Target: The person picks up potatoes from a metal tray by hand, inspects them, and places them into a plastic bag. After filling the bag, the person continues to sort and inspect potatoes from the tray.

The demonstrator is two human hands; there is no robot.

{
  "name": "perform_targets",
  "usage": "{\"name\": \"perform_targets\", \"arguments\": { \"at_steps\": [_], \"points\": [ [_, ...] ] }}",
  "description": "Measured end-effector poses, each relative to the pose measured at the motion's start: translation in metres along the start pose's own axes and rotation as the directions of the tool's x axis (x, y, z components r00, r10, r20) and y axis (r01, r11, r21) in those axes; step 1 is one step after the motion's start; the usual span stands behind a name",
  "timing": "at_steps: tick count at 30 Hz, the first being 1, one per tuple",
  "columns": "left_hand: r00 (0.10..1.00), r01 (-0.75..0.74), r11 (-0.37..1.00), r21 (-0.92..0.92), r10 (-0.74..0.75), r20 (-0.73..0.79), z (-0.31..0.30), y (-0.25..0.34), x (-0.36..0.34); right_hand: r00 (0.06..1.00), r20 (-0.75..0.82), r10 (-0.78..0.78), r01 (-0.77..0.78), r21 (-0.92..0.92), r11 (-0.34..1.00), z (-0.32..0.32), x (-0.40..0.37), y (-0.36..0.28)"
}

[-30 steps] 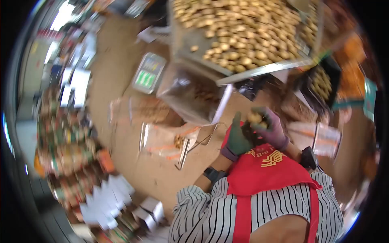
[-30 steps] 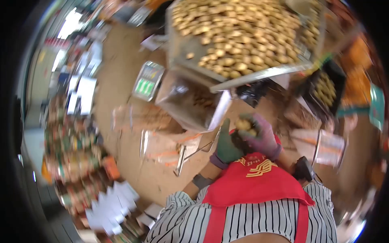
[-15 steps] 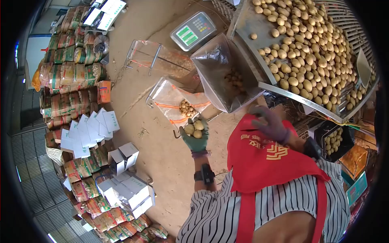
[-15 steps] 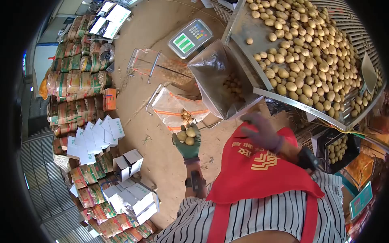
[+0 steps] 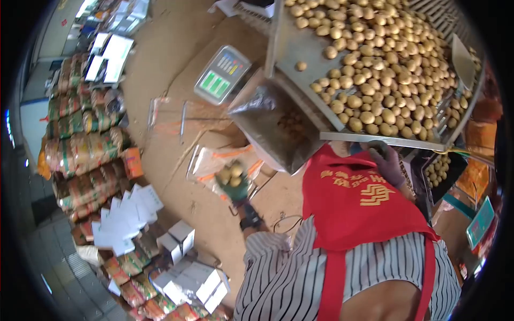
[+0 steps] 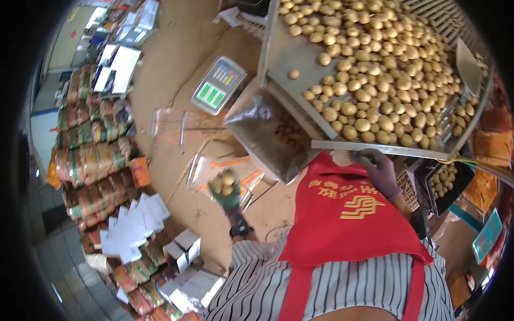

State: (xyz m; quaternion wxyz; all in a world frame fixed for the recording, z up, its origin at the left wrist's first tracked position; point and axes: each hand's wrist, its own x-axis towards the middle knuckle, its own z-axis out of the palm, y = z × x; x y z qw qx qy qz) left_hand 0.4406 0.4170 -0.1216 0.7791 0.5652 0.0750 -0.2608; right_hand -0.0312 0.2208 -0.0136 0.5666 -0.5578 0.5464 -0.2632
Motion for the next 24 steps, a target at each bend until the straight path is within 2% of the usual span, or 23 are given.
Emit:
{"name": "perform_targets", "arguments": {
  "at_steps": [1,2,3,4,6,7,8,9,12,13,15,16,17,18,19,20,21,22,23,24],
  "points": [
    [0.889,0.413,0.810,-0.417,-0.257,0.380,0.019,0.004,-0.008,1.000,0.017,0.015,-0.015,-0.018,1.000,-0.005,0.003,0.003],
    [0.875,0.479,0.782,-0.399,-0.388,0.289,0.082,0.017,-0.041,1.000,0.017,0.023,-0.022,-0.042,0.999,-0.011,0.005,0.001],
    [0.803,0.551,0.744,-0.378,-0.348,0.484,0.097,0.006,-0.046,1.000,0.015,0.019,-0.018,-0.039,0.999,-0.014,0.008,-0.002],
    [0.743,0.634,0.651,-0.417,-0.364,0.561,0.117,0.000,-0.052,1.000,0.001,0.030,-0.030,-0.041,0.999,-0.020,0.011,-0.005],
    [0.683,0.701,0.605,-0.378,-0.415,0.601,0.154,-0.005,-0.076,0.999,-0.021,0.036,-0.037,-0.047,0.998,-0.035,0.021,-0.007],
    [0.681,0.702,0.603,-0.379,-0.415,0.603,0.160,-0.012,-0.078,1.000,-0.031,0.006,-0.009,-0.112,0.994,-0.043,0.026,-0.005],
    [0.644,0.747,0.546,-0.380,-0.451,0.618,0.163,-0.018,-0.080,0.999,-0.036,-0.021,0.015,-0.175,0.984,-0.048,0.031,-0.003],
    [0.606,0.786,0.488,-0.380,-0.485,0.631,0.162,-0.021,-0.080,0.999,-0.025,0.032,-0.037,-0.232,0.972,-0.055,0.035,-0.010],
    [0.586,0.794,0.487,-0.364,-0.452,0.673,0.147,-0.029,-0.072,0.998,-0.054,-0.020,0.007,-0.246,0.969,-0.062,0.047,-0.013],
    [0.590,0.791,0.491,-0.366,-0.451,0.670,0.133,-0.031,-0.065,0.998,-0.050,-0.027,0.014,-0.258,0.966,-0.064,0.050,-0.014],
    [0.771,0.615,0.671,-0.415,-0.401,0.494,0.095,-0.029,-0.050,0.998,-0.028,-0.049,0.042,-0.218,0.975,-0.061,0.058,0.000],
    [0.954,0.300,0.882,-0.363,-0.268,0.137,0.076,-0.030,-0.040,0.997,-0.024,-0.070,0.065,-0.188,0.980,-0.066,0.059,0.005],
    [0.951,-0.222,0.926,0.306,0.136,0.277,0.040,-0.026,-0.018,1.000,-0.014,0.022,-0.025,-0.219,0.975,-0.067,0.058,-0.007],
    [0.710,-0.704,0.321,0.633,0.315,0.630,-0.003,-0.023,0.010,0.994,-0.015,0.112,-0.113,-0.191,0.975,-0.065,0.057,-0.017],
    [0.718,-0.687,0.267,0.676,0.394,0.574,-0.063,-0.023,0.035,0.997,-0.037,-0.071,0.055,-0.321,0.946,-0.065,0.058,-0.004],
    [0.716,-0.658,0.214,0.722,0.475,0.512,-0.093,-0.028,0.053,0.999,-0.043,0.023,-0.036,-0.354,0.935,-0.067,0.061,0.008],
    [0.717,-0.671,0.238,0.702,0.450,0.532,-0.077,-0.038,0.059,1.000,-0.018,0.012,-0.018,-0.345,0.939,-0.067,0.061,-0.008],
    [0.853,-0.502,0.550,0.667,0.442,0.278,-0.056,-0.037,0.062,0.999,-0.001,0.034,-0.032,-0.366,0.930,-0.069,0.062,-0.017],
    [0.943,-0.293,0.798,0.526,0.331,0.022,-0.037,-0.030,0.066,1.000,-0.008,0.022,-0.024,-0.366,0.930,-0.071,0.062,-0.019],
    [0.969,-0.068,0.950,0.304,0.135,-0.205,-0.018,-0.018,0.063,1.000,-0.008,0.015,-0.017,-0.365,0.931,-0.072,0.063,-0.019]
  ]
}}
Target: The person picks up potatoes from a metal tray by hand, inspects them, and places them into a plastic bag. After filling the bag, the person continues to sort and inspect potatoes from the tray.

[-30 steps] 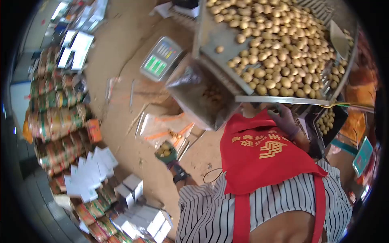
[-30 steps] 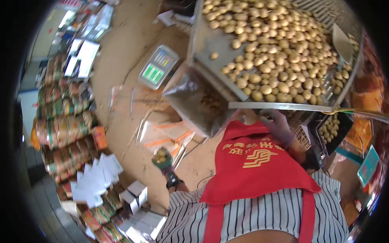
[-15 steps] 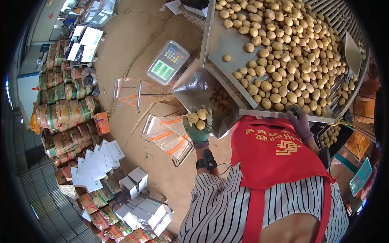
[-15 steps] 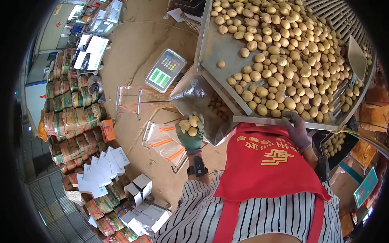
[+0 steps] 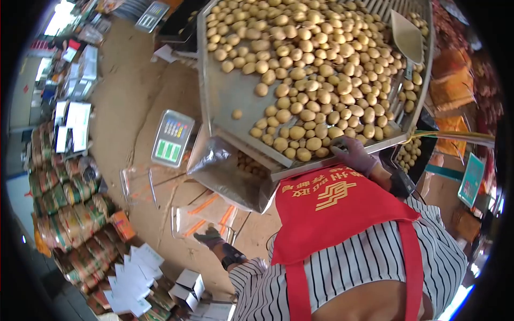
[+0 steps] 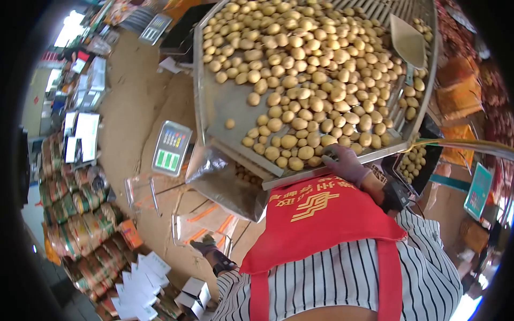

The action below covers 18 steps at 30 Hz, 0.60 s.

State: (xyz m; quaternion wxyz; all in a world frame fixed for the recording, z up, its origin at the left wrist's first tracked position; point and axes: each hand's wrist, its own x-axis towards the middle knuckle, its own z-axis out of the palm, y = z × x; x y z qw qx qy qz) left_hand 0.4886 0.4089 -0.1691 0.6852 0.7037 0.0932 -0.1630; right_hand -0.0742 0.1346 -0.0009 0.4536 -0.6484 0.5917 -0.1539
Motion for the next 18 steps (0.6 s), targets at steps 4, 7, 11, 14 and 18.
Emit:
{"name": "perform_targets", "arguments": {
  "at_steps": [4,7,11,14,18],
  "points": [
    [0.714,-0.440,0.863,0.248,0.168,0.680,0.144,0.006,-0.088,0.996,-0.019,0.088,-0.087,0.051,0.995,-0.009,-0.003,0.004],
    [0.403,-0.559,0.773,0.299,-0.062,0.913,0.275,0.048,-0.220,0.992,-0.030,0.121,-0.121,-0.016,0.992,-0.009,-0.010,0.022],
    [-0.084,-0.876,0.482,-0.008,-0.138,0.987,0.347,0.030,-0.291,0.988,-0.107,0.108,-0.110,-0.013,0.994,-0.023,-0.024,0.030],
    [-0.331,-0.931,-0.089,-0.353,-0.197,0.923,0.355,0.009,-0.311,0.958,-0.235,0.165,-0.144,0.101,0.984,-0.021,-0.035,0.046],
    [-0.256,-0.963,-0.008,-0.270,-0.301,0.919,0.375,-0.003,-0.304,0.942,-0.290,0.170,-0.121,0.179,0.976,-0.023,-0.042,0.056]
  ]
}}
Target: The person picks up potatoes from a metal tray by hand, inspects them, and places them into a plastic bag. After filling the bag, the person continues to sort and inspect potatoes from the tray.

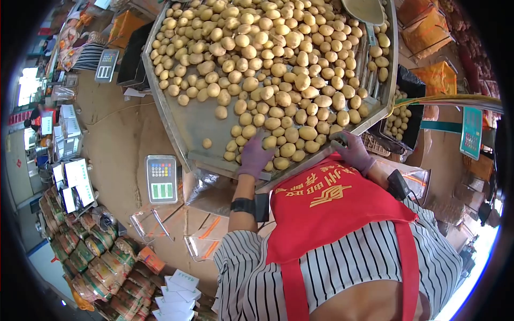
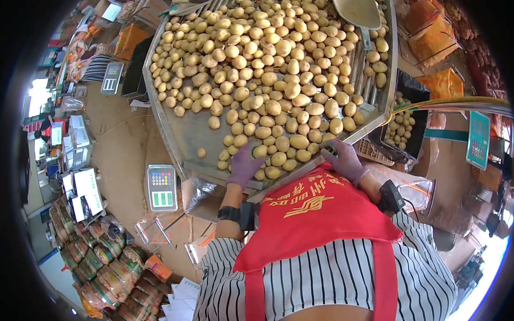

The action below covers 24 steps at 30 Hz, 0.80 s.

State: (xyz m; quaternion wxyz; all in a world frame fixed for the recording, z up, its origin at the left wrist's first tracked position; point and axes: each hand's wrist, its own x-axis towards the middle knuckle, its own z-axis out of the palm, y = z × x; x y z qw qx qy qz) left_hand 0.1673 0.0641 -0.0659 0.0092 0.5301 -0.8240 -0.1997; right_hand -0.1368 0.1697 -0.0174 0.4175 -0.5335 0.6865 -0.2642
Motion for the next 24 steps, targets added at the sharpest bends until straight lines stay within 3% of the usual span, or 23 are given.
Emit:
{"name": "perform_targets", "arguments": {
  "at_steps": [1,2,3,4,5,6,9,10,12,13,14,16,17,18,19,21,22,24],
  "points": [
    [0.967,0.251,0.831,-0.497,-0.190,0.171,-0.006,-0.003,0.002,1.000,0.008,0.004,-0.004,0.022,1.000,-0.002,0.002,-0.001],
    [0.877,0.479,0.384,-0.790,-0.259,0.405,-0.012,-0.005,0.002,1.000,0.017,0.006,-0.006,0.048,0.999,-0.002,0.005,-0.001],
    [0.873,0.486,0.392,-0.781,-0.266,0.409,-0.018,-0.001,-0.001,1.000,0.020,0.007,-0.008,0.061,0.998,-0.004,0.008,-0.003],
    [0.878,0.458,0.055,-0.887,-0.182,0.442,-0.023,0.006,-0.009,0.998,0.052,0.022,-0.025,0.058,0.998,-0.006,0.011,-0.005],
    [0.892,0.397,-0.296,-0.869,-0.099,0.441,-0.025,0.012,-0.015,0.996,0.088,0.034,-0.039,0.054,0.998,-0.007,0.015,-0.006],
    [0.888,0.399,-0.291,-0.870,-0.114,0.445,-0.025,0.016,-0.018,0.995,0.099,0.031,-0.038,0.066,0.997,-0.004,0.020,-0.006],
    [0.920,0.371,-0.239,-0.897,-0.039,0.391,-0.034,0.051,-0.018,0.969,0.247,-0.023,-0.083,0.410,0.908,0.001,0.035,-0.009],
    [0.918,0.373,-0.238,-0.897,-0.049,0.395,-0.032,0.063,-0.017,0.967,0.254,-0.025,-0.086,0.415,0.906,0.001,0.036,-0.014],
    [0.838,0.500,-0.304,-0.811,-0.067,0.542,-0.029,0.084,-0.017,0.889,0.456,0.035,-0.368,0.667,0.647,-0.005,0.040,-0.048],
    [0.886,0.455,0.297,-0.840,-0.051,0.462,-0.035,0.092,-0.018,0.870,0.491,-0.044,-0.363,0.698,0.618,-0.001,0.044,-0.046],
    [0.884,0.459,0.302,-0.835,-0.064,0.462,-0.039,0.097,-0.018,0.866,0.498,-0.055,-0.365,0.702,0.612,0.005,0.047,-0.037],
    [0.789,0.599,0.264,-0.756,-0.035,0.613,-0.041,0.102,-0.023,0.820,0.565,0.086,-0.415,0.486,0.769,0.011,0.049,-0.015],
    [0.963,0.063,0.798,-0.599,0.109,0.246,-0.001,0.067,-0.037,0.805,0.592,0.032,-0.464,0.594,0.657,0.007,0.049,-0.011],
    [0.953,0.302,0.671,-0.677,-0.193,0.233,-0.016,0.069,-0.033,0.801,0.599,0.029,-0.470,0.597,0.651,0.000,0.048,-0.012],
    [0.845,0.482,0.469,-0.740,-0.471,0.252,-0.031,0.070,-0.024,0.782,0.621,0.054,-0.535,0.625,0.568,-0.007,0.046,-0.015],
    [0.872,0.349,0.821,-0.451,-0.461,-0.163,-0.017,0.034,-0.016,0.751,0.659,0.035,-0.600,0.660,0.451,-0.010,0.043,-0.006],
    [0.878,0.339,0.826,-0.450,-0.450,-0.164,-0.010,0.021,-0.007,0.759,0.650,0.037,-0.594,0.668,0.448,-0.007,0.041,-0.008],
    [0.941,0.233,0.965,-0.117,-0.255,-0.223,-0.003,0.008,0.010,0.856,0.517,0.007,-0.486,0.801,0.351,0.000,0.031,-0.013]
  ]
}}
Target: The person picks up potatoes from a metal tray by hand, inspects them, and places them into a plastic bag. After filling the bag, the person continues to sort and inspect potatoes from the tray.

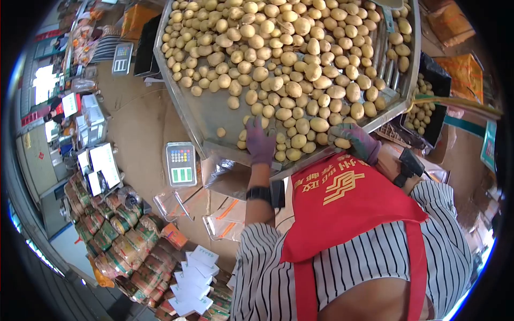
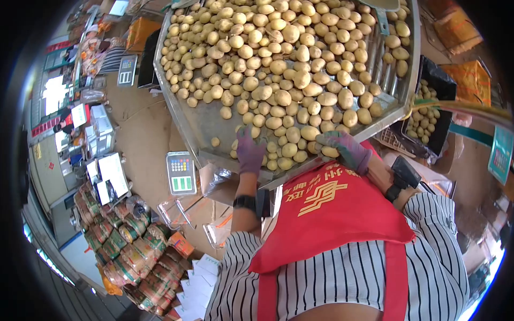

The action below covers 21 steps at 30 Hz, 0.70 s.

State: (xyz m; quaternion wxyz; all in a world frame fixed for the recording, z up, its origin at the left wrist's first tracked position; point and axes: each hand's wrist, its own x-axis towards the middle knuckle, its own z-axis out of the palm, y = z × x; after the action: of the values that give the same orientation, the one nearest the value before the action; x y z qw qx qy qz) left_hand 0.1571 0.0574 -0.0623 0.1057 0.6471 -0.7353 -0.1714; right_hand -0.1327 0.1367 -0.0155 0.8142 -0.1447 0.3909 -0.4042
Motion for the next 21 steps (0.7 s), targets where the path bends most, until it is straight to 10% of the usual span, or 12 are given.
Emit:
{"name": "perform_targets", "arguments": {
  "at_steps": [4,6,9,12,14,16,20,21],
  "points": [
    [0.949,-0.003,0.982,0.188,-0.056,0.310,0.005,0.000,0.012,0.999,-0.024,-0.022,0.026,0.177,0.984,0.015,-0.015,0.011],
    [0.906,0.334,0.823,-0.460,-0.146,0.397,0.017,-0.012,0.008,1.000,0.028,0.002,-0.005,0.093,0.996,0.015,-0.016,0.014],
    [0.820,0.435,0.680,-0.590,-0.029,0.572,0.010,0.027,-0.028,0.994,-0.107,-0.017,0.018,0.003,1.000,0.033,-0.021,0.011],
    [0.942,0.034,0.800,-0.599,0.175,0.287,0.020,0.043,-0.038,0.997,0.071,0.043,-0.059,0.247,0.967,0.026,-0.019,0.019],
    [0.943,0.032,0.854,-0.519,0.145,0.298,-0.004,0.056,-0.001,1.000,-0.015,0.003,0.001,0.273,0.962,0.026,-0.019,0.021],
    [0.942,-0.190,0.981,-0.028,0.190,0.276,0.010,0.041,0.018,0.993,-0.107,0.048,-0.008,0.348,0.937,0.018,-0.021,0.025],
    [0.974,-0.122,0.988,-0.090,0.137,0.179,0.029,0.035,0.032,0.981,-0.190,0.050,0.054,0.509,0.859,-0.001,-0.022,0.028],
    [0.946,0.170,0.877,-0.450,-0.018,0.323,0.029,0.036,0.033,0.980,-0.197,0.016,0.090,0.513,0.854,0.000,-0.022,0.025]
  ]
}}
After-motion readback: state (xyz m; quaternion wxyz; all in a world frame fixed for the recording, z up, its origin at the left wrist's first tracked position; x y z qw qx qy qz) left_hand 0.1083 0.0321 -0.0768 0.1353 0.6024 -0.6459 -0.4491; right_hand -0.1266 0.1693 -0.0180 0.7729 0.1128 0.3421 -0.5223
